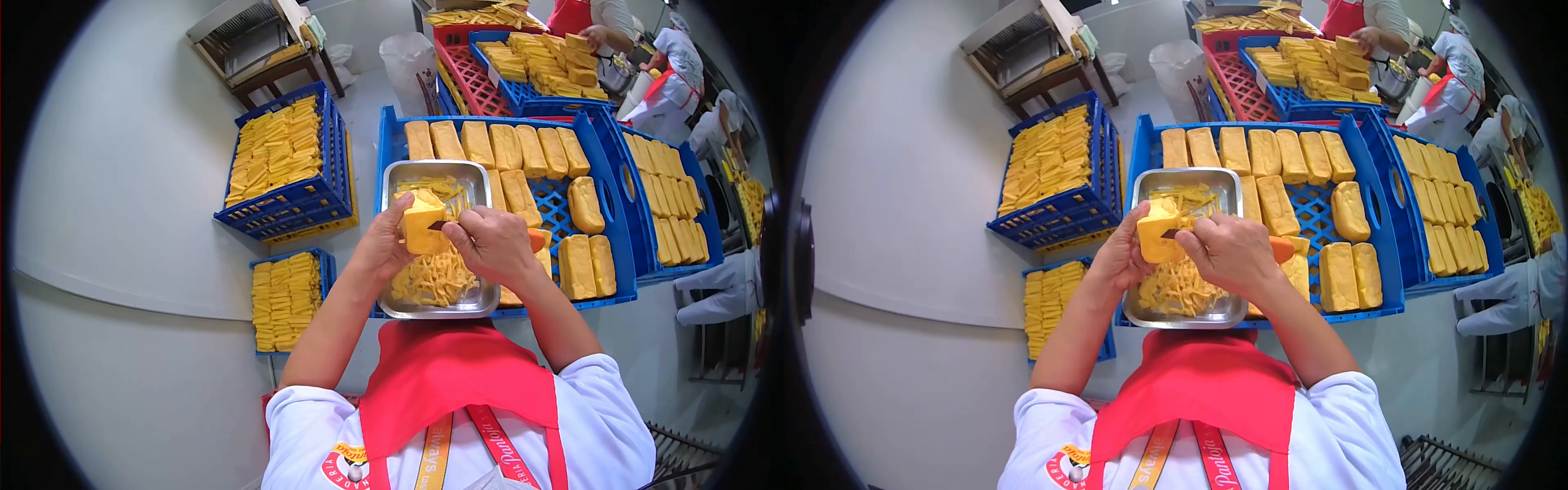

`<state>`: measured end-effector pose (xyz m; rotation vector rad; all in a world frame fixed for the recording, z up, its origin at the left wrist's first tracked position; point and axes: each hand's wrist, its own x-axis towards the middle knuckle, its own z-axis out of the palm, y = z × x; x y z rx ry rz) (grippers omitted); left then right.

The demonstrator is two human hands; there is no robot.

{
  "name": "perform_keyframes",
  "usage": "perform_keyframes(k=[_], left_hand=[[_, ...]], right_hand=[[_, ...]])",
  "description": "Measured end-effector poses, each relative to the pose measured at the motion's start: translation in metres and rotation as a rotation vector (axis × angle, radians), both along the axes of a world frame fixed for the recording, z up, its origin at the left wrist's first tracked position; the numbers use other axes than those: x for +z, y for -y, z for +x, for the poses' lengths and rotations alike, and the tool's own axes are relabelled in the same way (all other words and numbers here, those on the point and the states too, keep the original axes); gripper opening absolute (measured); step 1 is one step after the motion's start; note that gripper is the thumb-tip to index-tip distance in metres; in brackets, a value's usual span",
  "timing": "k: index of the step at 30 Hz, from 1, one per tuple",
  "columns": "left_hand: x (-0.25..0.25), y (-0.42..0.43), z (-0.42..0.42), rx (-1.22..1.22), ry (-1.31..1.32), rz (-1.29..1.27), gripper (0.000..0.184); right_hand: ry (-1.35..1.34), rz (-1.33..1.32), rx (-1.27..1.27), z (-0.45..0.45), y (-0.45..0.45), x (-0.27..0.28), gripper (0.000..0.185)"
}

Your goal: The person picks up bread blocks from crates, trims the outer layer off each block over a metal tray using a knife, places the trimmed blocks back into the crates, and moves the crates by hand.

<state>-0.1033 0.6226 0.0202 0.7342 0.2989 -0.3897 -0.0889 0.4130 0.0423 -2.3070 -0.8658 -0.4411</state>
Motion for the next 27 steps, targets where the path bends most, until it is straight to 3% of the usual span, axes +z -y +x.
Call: perform_keyframes(k=[9, 13, 15, 17, 18, 19, 20, 21, 22, 27], left_hand=[[-0.015, 0.005, 0.003, 0.059, 0.077, 0.088, 0.040], [-0.036, -0.001, 0.013, 0.102, 0.075, 0.127, 0.053], [-0.032, 0.000, 0.012, 0.150, 0.087, 0.160, 0.059], [0.001, 0.009, 0.000, 0.294, 0.147, 0.397, 0.079], [-0.004, 0.006, 0.002, 0.295, 0.153, 0.396, 0.079], [-0.013, -0.001, 0.004, 0.266, 0.239, 0.557, 0.083], [-0.021, -0.006, 0.004, 0.235, 0.323, 0.718, 0.087], [-0.017, -0.006, 0.001, 0.233, 0.323, 0.718, 0.087], [-0.009, -0.004, -0.004, 0.190, 0.352, 0.703, 0.090], [-0.007, 0.009, -0.018, 0.075, 0.468, 0.689, 0.091]], right_hand=[[-0.070, -0.146, 0.051, 0.003, 0.001, -0.004, 0.050], [-0.145, -0.220, 0.098, 0.004, 0.005, -0.004, 0.053], [-0.217, -0.384, 0.185, -0.003, 0.008, 0.000, 0.052], [-0.190, -0.390, 0.147, -0.007, 0.010, -0.002, 0.051], [-0.171, -0.396, 0.114, -0.007, 0.010, -0.004, 0.049], [-0.165, -0.396, 0.114, -0.004, 0.012, -0.004, 0.049], [-0.322, -0.208, 0.086, -0.002, 0.015, -0.005, 0.048], [-0.477, -0.017, 0.056, 0.001, 0.019, -0.007, 0.046], [-0.435, 0.185, 0.047, 0.009, 0.019, -0.016, 0.045], [-0.540, 0.316, -0.071, 0.033, 0.014, -0.014, 0.048]])
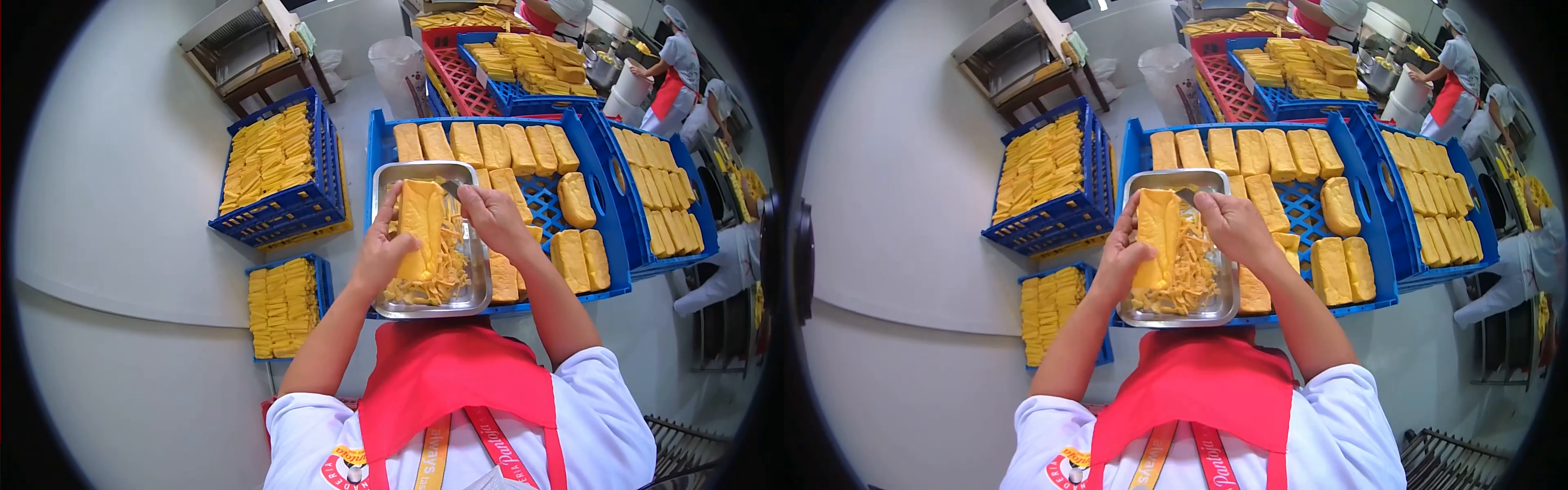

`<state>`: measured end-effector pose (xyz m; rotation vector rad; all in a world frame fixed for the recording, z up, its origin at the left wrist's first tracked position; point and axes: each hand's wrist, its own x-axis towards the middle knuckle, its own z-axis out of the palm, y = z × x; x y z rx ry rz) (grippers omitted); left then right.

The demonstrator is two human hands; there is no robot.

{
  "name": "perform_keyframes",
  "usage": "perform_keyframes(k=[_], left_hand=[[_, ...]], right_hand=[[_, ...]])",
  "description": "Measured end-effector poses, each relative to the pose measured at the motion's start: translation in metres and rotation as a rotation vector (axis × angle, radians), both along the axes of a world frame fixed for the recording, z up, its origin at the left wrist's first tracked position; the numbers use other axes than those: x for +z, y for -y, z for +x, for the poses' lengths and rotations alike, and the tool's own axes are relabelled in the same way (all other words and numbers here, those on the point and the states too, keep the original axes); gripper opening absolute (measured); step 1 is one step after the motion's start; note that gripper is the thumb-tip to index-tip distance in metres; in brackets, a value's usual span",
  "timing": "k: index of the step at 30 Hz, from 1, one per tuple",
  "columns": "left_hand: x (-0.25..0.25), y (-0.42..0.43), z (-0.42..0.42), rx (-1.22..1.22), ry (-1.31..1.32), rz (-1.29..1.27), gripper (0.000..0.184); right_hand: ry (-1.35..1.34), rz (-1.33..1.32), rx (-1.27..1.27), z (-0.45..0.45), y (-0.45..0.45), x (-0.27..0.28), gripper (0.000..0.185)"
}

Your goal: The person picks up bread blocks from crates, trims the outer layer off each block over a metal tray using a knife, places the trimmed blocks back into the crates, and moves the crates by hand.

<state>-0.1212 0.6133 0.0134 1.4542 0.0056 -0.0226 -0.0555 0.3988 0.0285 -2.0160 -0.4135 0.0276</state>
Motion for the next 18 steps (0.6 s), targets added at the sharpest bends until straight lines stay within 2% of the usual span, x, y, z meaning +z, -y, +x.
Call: perform_keyframes(k=[2, 6, 9, 14, 17, 18], left_hand=[[0.006, 0.007, -0.005, -0.030, 0.000, -0.053, 0.091], [-0.006, 0.004, 0.002, 0.006, 0.053, -0.069, 0.090], [-0.004, 0.004, 0.008, 0.038, 0.036, -0.216, 0.088], [-0.011, -0.001, 0.026, 0.118, 0.087, -0.268, 0.084], [-0.019, -0.013, 0.038, 0.173, 0.047, -0.151, 0.087], [-0.014, -0.013, 0.040, 0.155, 0.042, -0.149, 0.087]], right_hand=[[-0.130, 0.056, 0.026, 0.004, -0.004, -0.003, 0.047], [-0.205, 0.053, 0.109, -0.002, -0.008, -0.008, 0.049], [-0.298, 0.103, 0.158, -0.016, -0.013, -0.010, 0.051], [-0.102, -0.105, 0.231, -0.043, -0.015, -0.013, 0.044], [0.067, -0.517, 0.331, -0.061, -0.018, -0.005, 0.045], [0.059, -0.515, 0.314, -0.065, -0.015, -0.008, 0.045]])
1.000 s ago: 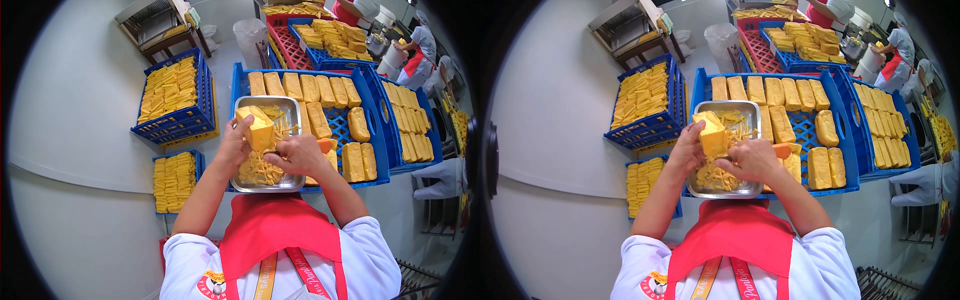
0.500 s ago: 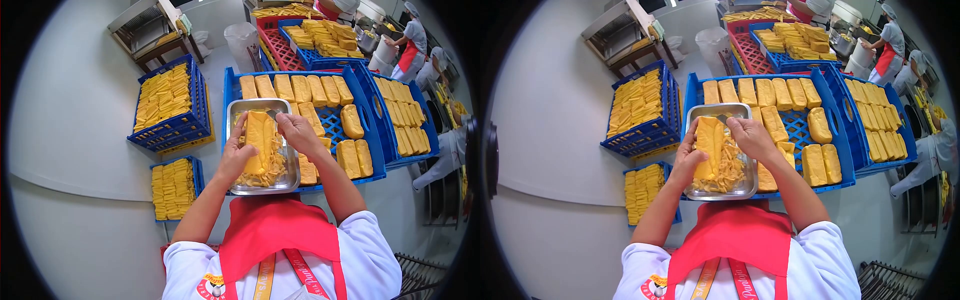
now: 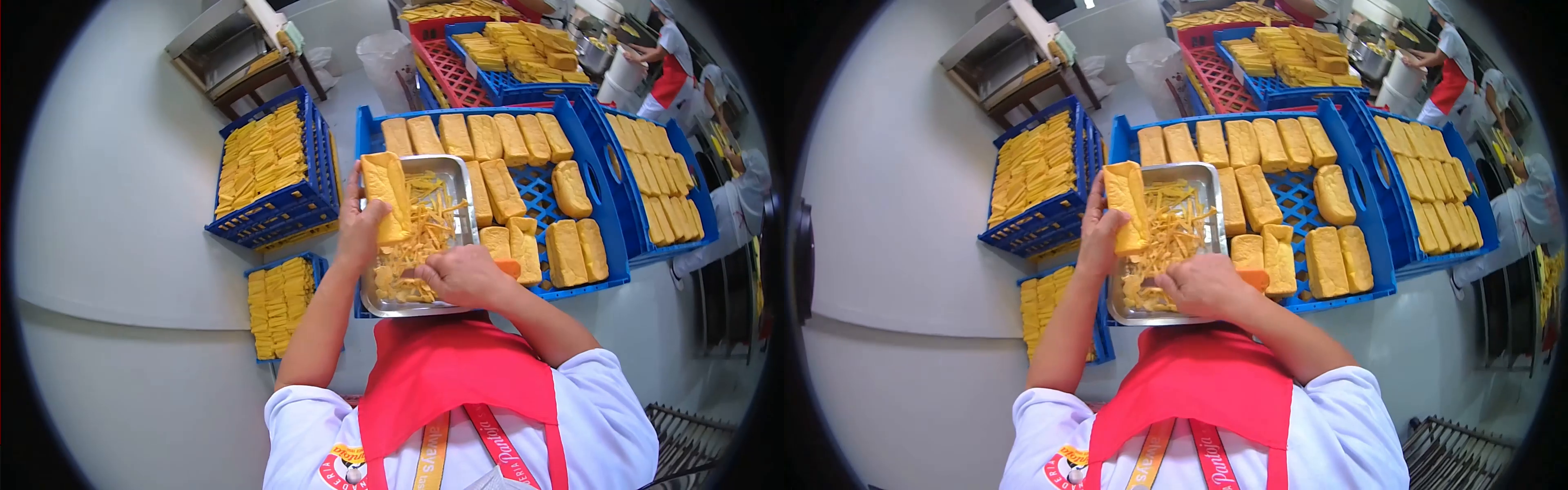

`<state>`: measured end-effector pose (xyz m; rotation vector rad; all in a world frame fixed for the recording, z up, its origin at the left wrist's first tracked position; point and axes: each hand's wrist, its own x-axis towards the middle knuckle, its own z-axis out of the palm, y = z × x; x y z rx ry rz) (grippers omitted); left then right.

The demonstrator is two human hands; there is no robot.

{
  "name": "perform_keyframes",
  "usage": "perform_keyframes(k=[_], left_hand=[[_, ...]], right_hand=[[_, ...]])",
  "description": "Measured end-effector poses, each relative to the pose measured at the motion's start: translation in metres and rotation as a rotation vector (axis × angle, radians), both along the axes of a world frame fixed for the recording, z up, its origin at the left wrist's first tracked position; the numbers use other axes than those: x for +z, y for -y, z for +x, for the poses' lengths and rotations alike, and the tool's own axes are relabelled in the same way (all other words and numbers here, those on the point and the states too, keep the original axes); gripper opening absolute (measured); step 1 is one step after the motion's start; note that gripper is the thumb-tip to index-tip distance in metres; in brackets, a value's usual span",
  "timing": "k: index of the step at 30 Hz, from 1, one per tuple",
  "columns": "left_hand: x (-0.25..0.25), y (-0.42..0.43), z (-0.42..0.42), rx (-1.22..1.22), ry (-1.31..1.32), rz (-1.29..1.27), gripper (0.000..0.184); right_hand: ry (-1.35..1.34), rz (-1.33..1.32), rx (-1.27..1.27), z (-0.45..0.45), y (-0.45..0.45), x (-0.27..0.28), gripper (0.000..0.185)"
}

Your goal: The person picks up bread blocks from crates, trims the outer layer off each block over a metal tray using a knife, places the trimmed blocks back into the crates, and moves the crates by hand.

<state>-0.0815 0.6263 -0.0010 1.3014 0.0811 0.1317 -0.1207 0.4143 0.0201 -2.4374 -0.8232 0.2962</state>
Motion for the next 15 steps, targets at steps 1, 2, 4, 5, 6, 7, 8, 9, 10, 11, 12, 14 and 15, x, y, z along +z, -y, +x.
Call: perform_keyframes(k=[1, 2, 4, 5, 6, 7, 8, 9, 10, 11, 12, 14, 15], left_hand=[[0.010, 0.003, 0.001, 0.015, 0.053, 0.191, 0.088], [0.021, 0.007, 0.003, 0.024, 0.112, 0.380, 0.090], [0.029, 0.011, 0.015, 0.045, 0.317, 0.723, 0.090], [0.027, 0.011, 0.023, -0.020, 0.376, 0.871, 0.086], [0.041, 0.022, 0.028, -0.084, 0.439, 1.016, 0.082], [0.048, 0.036, 0.036, -0.117, 0.450, 1.007, 0.082], [0.054, 0.051, 0.045, -0.190, 0.562, 1.169, 0.077], [0.057, 0.066, 0.055, -0.260, 0.679, 1.328, 0.071], [0.056, 0.085, 0.065, -0.286, 0.693, 1.319, 0.071], [0.054, 0.107, 0.075, -0.340, 0.804, 1.369, 0.069], [0.052, 0.130, 0.085, -0.392, 0.916, 1.414, 0.067], [0.042, 0.173, 0.105, -0.495, 0.974, 1.419, 0.067], [0.034, 0.191, 0.115, -0.575, 1.018, 1.432, 0.066]], right_hand=[[0.086, -0.033, 0.030, -0.003, 0.005, -0.005, 0.044], [0.170, -0.069, 0.055, -0.006, 0.011, -0.008, 0.043], [0.252, -0.067, -0.023, -0.009, 0.027, -0.003, 0.044], [0.254, -0.014, -0.060, -0.010, 0.037, 0.004, 0.044], [0.258, 0.038, -0.095, -0.010, 0.047, 0.010, 0.045], [0.252, 0.032, -0.128, -0.010, 0.060, 0.015, 0.045], [0.179, 0.174, -0.200, -0.010, 0.074, 0.019, 0.044], [0.109, 0.319, -0.270, -0.009, 0.089, 0.020, 0.044], [0.031, 0.338, -0.374, -0.009, 0.105, 0.020, 0.046], [0.007, 0.405, -0.476, -0.010, 0.123, 0.015, 0.045], [-0.018, 0.473, -0.578, -0.014, 0.139, 0.009, 0.045], [-0.009, 0.524, -0.703, -0.025, 0.164, 0.017, 0.045], [0.001, 0.574, -0.802, -0.031, 0.176, 0.020, 0.046]])
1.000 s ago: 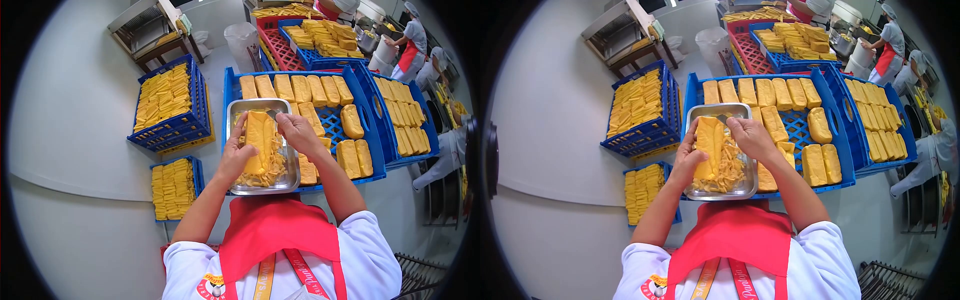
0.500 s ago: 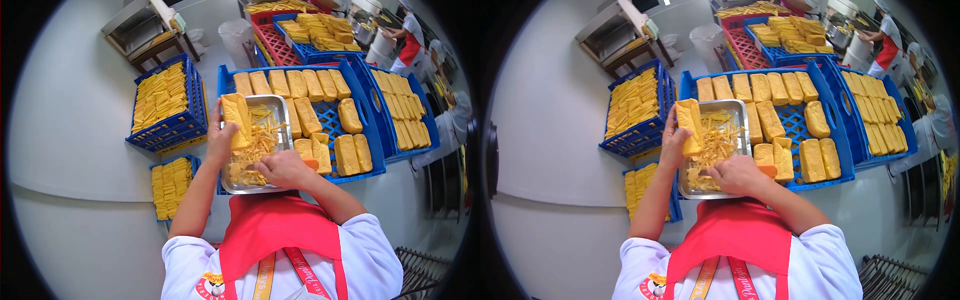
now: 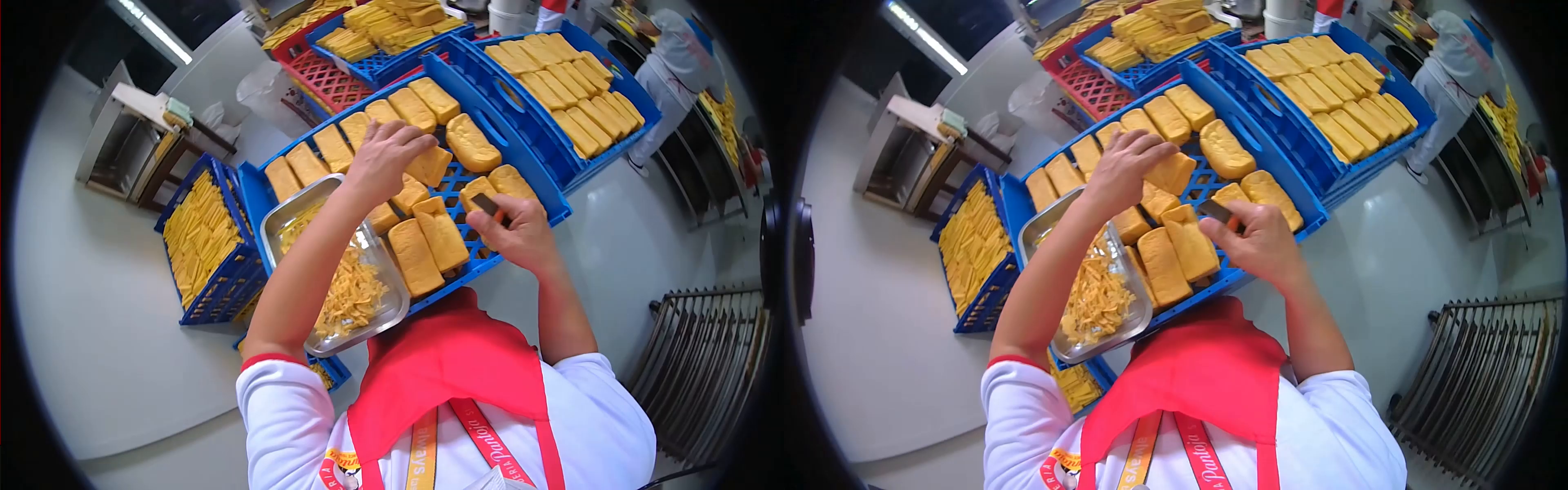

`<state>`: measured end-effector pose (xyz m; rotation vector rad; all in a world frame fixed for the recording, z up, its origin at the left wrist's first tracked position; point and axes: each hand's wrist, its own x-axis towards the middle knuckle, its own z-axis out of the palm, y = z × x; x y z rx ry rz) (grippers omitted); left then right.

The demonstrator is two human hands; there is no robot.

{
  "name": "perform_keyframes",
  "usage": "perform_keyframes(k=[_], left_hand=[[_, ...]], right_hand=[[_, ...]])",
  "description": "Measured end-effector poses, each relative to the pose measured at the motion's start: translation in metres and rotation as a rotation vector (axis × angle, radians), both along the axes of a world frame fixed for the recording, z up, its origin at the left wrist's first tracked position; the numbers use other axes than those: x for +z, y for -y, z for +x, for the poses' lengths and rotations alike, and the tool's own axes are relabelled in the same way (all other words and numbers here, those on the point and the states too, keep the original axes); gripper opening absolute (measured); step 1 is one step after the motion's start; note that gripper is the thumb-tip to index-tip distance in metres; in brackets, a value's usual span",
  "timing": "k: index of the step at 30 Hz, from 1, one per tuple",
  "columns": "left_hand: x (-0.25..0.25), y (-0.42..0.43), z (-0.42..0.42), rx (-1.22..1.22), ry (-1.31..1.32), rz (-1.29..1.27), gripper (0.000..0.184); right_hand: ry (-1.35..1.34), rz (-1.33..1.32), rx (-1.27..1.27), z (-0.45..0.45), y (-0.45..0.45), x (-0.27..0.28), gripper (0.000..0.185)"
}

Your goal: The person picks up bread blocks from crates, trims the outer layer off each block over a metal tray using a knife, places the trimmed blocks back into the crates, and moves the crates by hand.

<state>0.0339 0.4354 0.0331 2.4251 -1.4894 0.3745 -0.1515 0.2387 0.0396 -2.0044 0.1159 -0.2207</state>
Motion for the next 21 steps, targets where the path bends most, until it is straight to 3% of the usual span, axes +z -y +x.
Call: perform_keyframes(k=[5, 7, 8, 12, 16, 21], left_hand=[[-0.062, 0.051, 0.038, -0.207, 0.024, 0.160, 0.051], [-0.071, 0.055, 0.034, -0.127, -0.140, 0.534, 0.046], [-0.069, 0.053, 0.038, -0.195, -0.119, 0.561, 0.053], [-0.041, 0.049, 0.030, -0.187, -0.246, 0.614, 0.069], [-0.038, 0.075, -0.003, -0.312, -0.218, 0.369, 0.062], [-0.061, 0.104, -0.044, -0.509, -0.090, 0.314, 0.056]], right_hand=[[0.036, 0.002, -0.185, -0.030, 0.052, -0.021, 0.044], [0.006, 0.044, -0.223, -0.041, 0.065, -0.023, 0.042], [0.002, 0.052, -0.246, -0.046, 0.069, -0.023, 0.042], [-0.012, 0.055, -0.290, -0.056, 0.080, -0.028, 0.042], [-0.029, 0.024, -0.283, -0.048, 0.081, -0.028, 0.041], [-0.053, 0.059, -0.200, -0.037, 0.074, -0.021, 0.037]])
